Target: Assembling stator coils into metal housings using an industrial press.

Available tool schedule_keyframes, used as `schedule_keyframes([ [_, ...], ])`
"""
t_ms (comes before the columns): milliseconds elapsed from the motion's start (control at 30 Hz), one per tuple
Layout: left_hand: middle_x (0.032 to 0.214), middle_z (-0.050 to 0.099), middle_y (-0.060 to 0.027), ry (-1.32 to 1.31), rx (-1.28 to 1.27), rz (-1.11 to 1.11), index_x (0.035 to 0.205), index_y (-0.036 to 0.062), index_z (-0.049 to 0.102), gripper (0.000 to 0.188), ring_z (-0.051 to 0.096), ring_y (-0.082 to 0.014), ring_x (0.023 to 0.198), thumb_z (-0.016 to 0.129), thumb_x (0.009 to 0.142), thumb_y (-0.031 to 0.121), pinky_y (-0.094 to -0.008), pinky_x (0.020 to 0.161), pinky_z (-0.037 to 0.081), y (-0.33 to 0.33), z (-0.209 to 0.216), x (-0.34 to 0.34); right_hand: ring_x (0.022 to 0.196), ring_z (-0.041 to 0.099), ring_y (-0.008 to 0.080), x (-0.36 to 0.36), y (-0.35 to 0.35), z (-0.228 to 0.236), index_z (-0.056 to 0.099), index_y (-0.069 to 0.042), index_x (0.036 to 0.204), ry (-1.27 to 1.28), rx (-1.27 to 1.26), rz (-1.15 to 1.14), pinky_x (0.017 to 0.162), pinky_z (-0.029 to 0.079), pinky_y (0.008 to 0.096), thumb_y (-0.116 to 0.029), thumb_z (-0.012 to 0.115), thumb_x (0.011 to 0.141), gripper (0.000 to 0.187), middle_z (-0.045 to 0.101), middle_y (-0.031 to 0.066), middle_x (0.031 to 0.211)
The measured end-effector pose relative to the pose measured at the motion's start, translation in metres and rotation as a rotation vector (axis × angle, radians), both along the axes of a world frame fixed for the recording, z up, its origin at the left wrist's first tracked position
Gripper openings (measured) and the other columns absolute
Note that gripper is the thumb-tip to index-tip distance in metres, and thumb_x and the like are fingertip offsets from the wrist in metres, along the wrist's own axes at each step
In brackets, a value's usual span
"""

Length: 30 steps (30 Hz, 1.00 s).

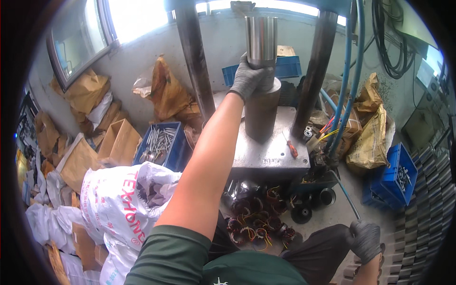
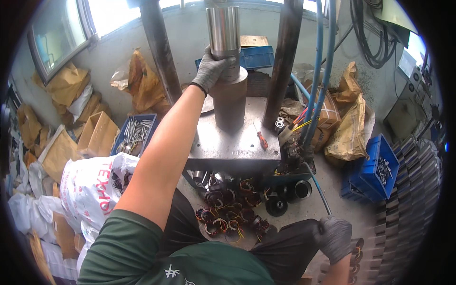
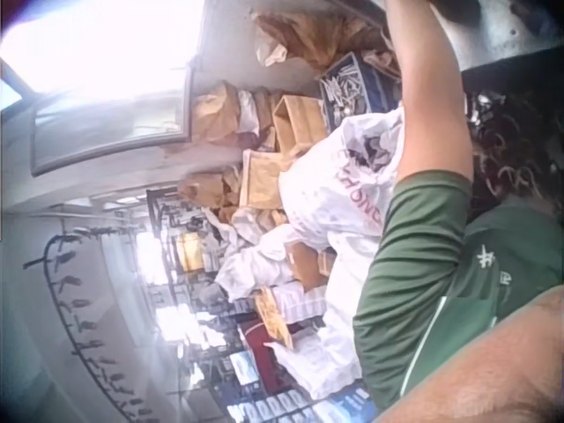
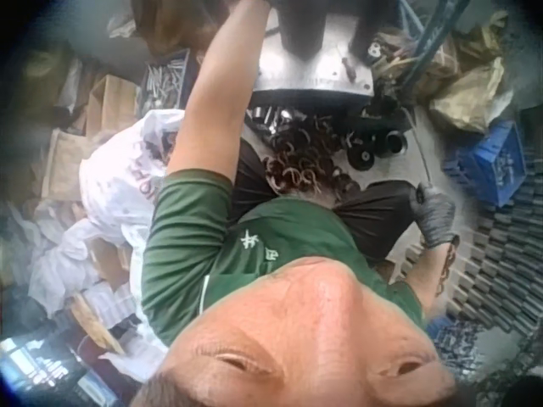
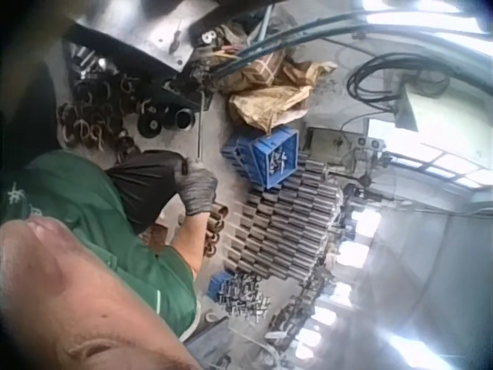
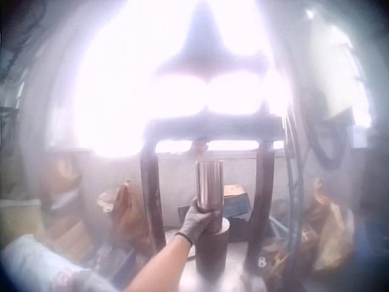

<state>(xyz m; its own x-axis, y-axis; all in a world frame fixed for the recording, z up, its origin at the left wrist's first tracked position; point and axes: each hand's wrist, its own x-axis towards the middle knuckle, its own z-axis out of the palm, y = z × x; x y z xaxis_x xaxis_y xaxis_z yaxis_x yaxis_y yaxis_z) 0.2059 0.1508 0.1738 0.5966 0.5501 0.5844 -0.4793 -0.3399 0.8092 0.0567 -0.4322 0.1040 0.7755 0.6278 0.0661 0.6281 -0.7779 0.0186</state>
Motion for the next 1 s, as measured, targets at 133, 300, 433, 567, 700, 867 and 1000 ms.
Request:
schedule_keyframes([
  [133,0.129,0.063,-0.0122,0.087,0.005,0.059,0.146,0.0074,0.039,0.096,0.063,-0.0219,0.118,0.094,0.069,0.018,-0.0339,0.106,0.053,-0.025,0.013,-0.013,0.071,0.066,0.0383,-0.006,0.001,-0.011,0.066,-0.008,0.072,-0.038,0.03,-0.045,0.067,0.052,0.0483,-0.025,0.075,0.079,0.02,0.064,0.0165,0.073],
  [300,0.13,0.063,-0.011,0.057,-0.025,0.045,0.146,0.0056,0.039,0.096,0.063,-0.0218,0.118,0.095,0.068,0.013,-0.0321,0.107,0.052,-0.033,0.018,-0.026,0.071,0.065,0.04,-0.006,0.002,-0.012,0.064,-0.007,0.073,-0.049,0.07,-0.028,0.066,0.05,0.0501,-0.023,0.075,0.08,0.02,0.063,0.0176,0.072],
  [433,0.131,0.062,-0.0114,0.05,0.02,0.08,0.146,0.0055,0.038,0.098,0.063,-0.022,0.12,0.097,0.068,0.016,-0.0323,0.108,0.052,-0.026,0.014,-0.019,0.072,0.064,0.0412,-0.006,0.001,-0.014,0.063,-0.007,0.073,-0.068,0.113,-0.042,0.066,0.049,0.0507,-0.021,0.075,0.082,0.02,0.061,0.0182,0.072],
  [567,0.132,0.063,-0.012,0.027,0.058,0.077,0.146,0.0042,0.038,0.099,0.063,-0.0217,0.12,0.097,0.068,0.017,-0.0321,0.107,0.052,-0.023,0.011,-0.016,0.072,0.064,0.0411,-0.005,0.001,-0.013,0.063,-0.007,0.073,-0.075,0.107,-0.057,0.066,0.049,0.0506,-0.022,0.075,0.082,0.022,0.061,0.0183,0.073],
  [700,0.13,0.063,-0.0113,0.027,0.016,0.054,0.145,0.0036,0.039,0.098,0.063,-0.0211,0.12,0.097,0.068,0.018,-0.032,0.107,0.052,-0.027,0.012,-0.02,0.072,0.063,0.0414,-0.005,-0.001,-0.015,0.062,-0.006,0.073,-0.079,0.121,-0.055,0.066,0.049,0.0508,-0.023,0.075,0.082,0.023,0.06,0.0189,0.072],
  [867,0.129,0.065,-0.0105,0.028,0.019,0.064,0.145,0.0056,0.04,0.099,0.064,-0.0203,0.118,0.098,0.067,0.02,-0.032,0.105,0.054,-0.028,0.013,-0.022,0.072,0.063,0.0418,-0.005,-0.003,-0.016,0.061,-0.006,0.073,-0.067,0.148,-0.054,0.066,0.049,0.0503,-0.023,0.075,0.082,0.024,0.059,0.0192,0.071],
  [1000,0.129,0.065,-0.0106,0.015,0.042,0.071,0.146,0.0066,0.04,0.101,0.065,-0.0202,0.116,0.099,0.065,0.021,-0.0318,0.103,0.054,-0.029,0.016,-0.022,0.071,0.062,0.042,-0.006,-0.002,-0.015,0.06,-0.006,0.072,-0.071,0.166,-0.052,0.065,0.048,0.0502,-0.023,0.075,0.081,0.024,0.059,0.0191,0.071],
])
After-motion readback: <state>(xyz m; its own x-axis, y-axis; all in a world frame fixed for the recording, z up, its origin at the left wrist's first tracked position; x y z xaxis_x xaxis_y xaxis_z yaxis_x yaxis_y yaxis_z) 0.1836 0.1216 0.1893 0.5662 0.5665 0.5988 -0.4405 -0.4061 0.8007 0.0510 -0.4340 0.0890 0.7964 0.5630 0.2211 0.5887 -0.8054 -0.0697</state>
